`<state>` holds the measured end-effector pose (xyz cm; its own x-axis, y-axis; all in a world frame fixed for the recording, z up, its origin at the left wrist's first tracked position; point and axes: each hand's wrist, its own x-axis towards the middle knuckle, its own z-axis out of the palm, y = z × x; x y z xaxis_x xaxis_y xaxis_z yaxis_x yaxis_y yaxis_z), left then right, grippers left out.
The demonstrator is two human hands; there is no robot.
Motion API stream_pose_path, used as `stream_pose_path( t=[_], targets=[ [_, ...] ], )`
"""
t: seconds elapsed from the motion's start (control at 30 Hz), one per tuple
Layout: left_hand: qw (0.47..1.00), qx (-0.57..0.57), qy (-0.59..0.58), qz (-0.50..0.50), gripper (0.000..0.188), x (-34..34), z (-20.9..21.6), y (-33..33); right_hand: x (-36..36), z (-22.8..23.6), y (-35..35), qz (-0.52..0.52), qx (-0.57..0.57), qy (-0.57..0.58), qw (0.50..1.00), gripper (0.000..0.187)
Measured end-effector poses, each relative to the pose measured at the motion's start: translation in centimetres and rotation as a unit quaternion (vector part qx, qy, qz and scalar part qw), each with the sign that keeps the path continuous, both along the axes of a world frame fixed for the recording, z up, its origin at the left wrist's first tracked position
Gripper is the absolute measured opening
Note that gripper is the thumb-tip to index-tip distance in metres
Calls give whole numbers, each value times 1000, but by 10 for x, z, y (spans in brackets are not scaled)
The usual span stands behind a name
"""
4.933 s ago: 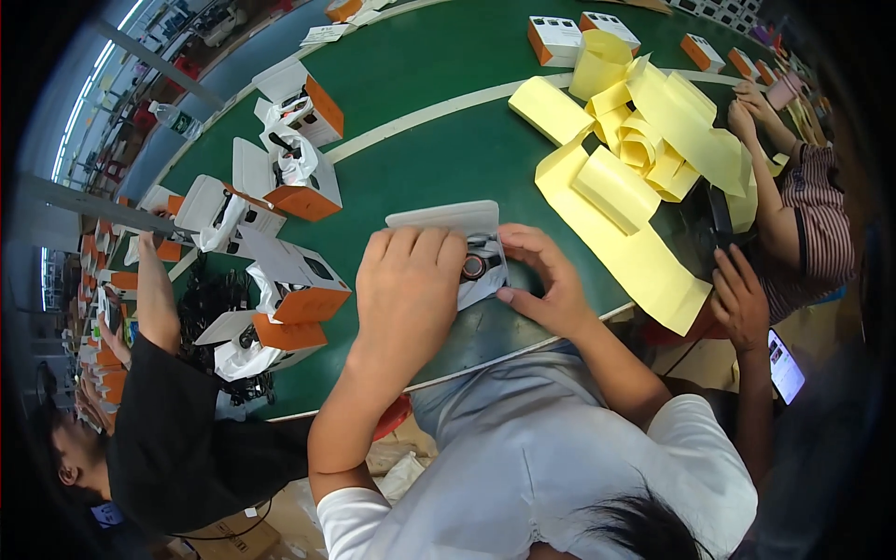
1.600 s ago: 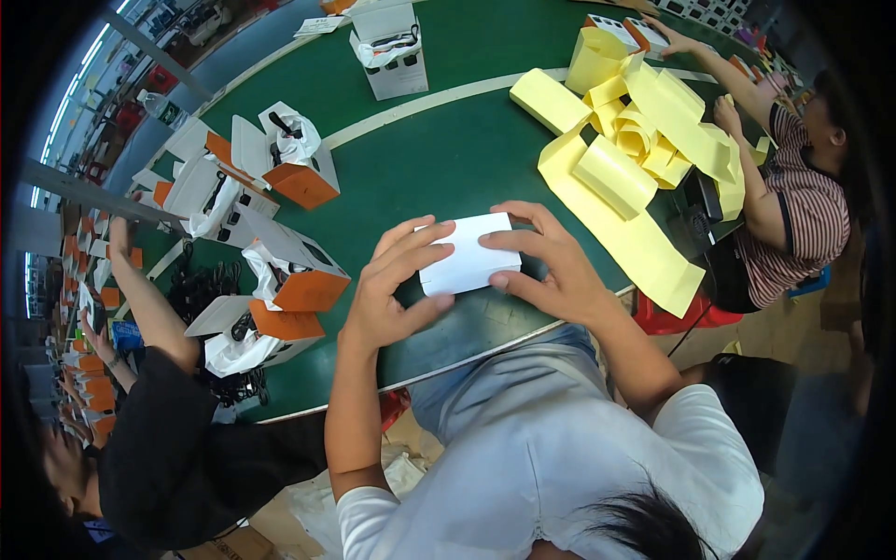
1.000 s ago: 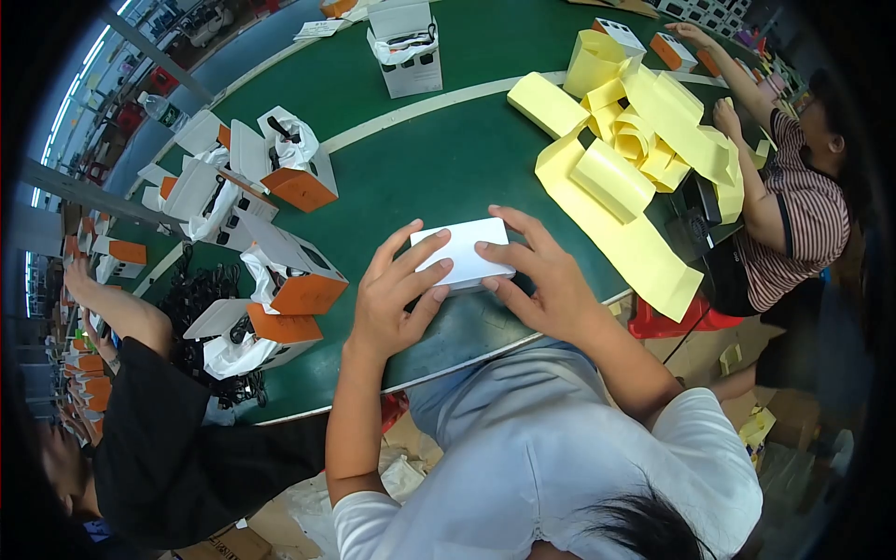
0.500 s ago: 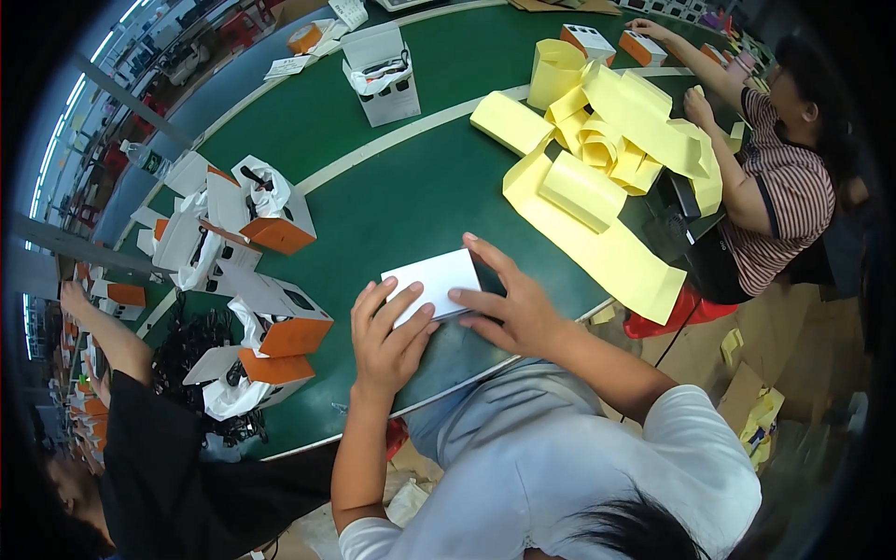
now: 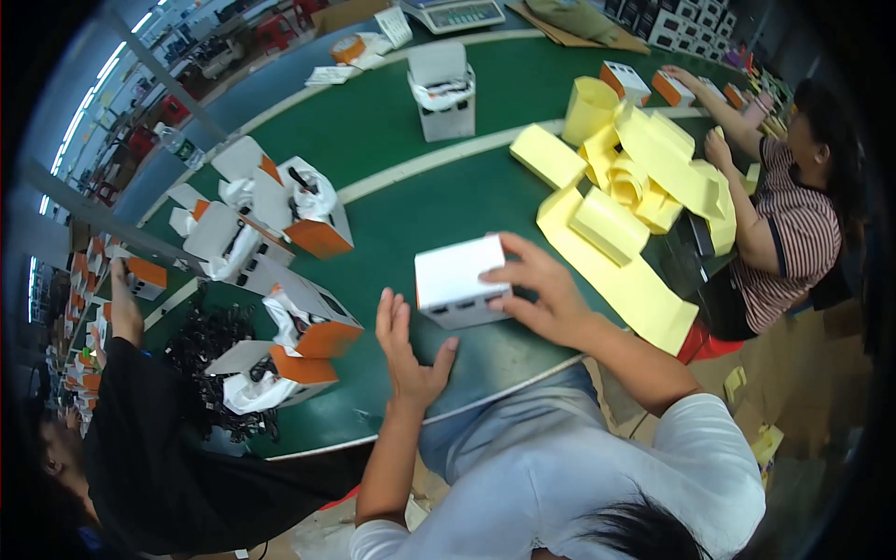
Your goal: The person assembles and packs small electronic devices into boxes by hand, placing each device, its manual, and a cable into a box with packaging material.
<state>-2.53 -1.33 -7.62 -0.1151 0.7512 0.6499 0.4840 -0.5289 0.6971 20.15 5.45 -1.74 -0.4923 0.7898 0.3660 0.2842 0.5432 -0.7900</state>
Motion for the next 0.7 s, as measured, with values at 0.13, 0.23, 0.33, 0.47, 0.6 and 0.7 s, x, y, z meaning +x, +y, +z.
stream_pose_path(
  t=[0.13, 0.23, 0.33, 0.47, 0.6, 0.7],
  targets=[
    [997, -53, 3, 52, 50, -14, -6, 3, -44, 33, 92, -132, 161, 64, 976, 40],
    [996, -34, 78, 41, 33, -15, 0, 2, -100, 53, 183, -135, 121, 33, 983, 39],
    [994, -24, 105, 23, 27, -13, -2, 1, -146, 27, 282, -152, 4, 33, 988, 42],
    [993, -18, 112, -17, 24, -2, -5, 14, -148, -38, 359, -228, 3, -35, 973, 53],
    [992, -61, 110, 12, 22, -22, -4, 0, -190, -45, 284, -263, 109, 123, 951, 41],
    [995, -43, 94, 7, 22, -17, 1, 3, -140, -43, 255, -444, 137, 270, 844, 56]
  ],
)
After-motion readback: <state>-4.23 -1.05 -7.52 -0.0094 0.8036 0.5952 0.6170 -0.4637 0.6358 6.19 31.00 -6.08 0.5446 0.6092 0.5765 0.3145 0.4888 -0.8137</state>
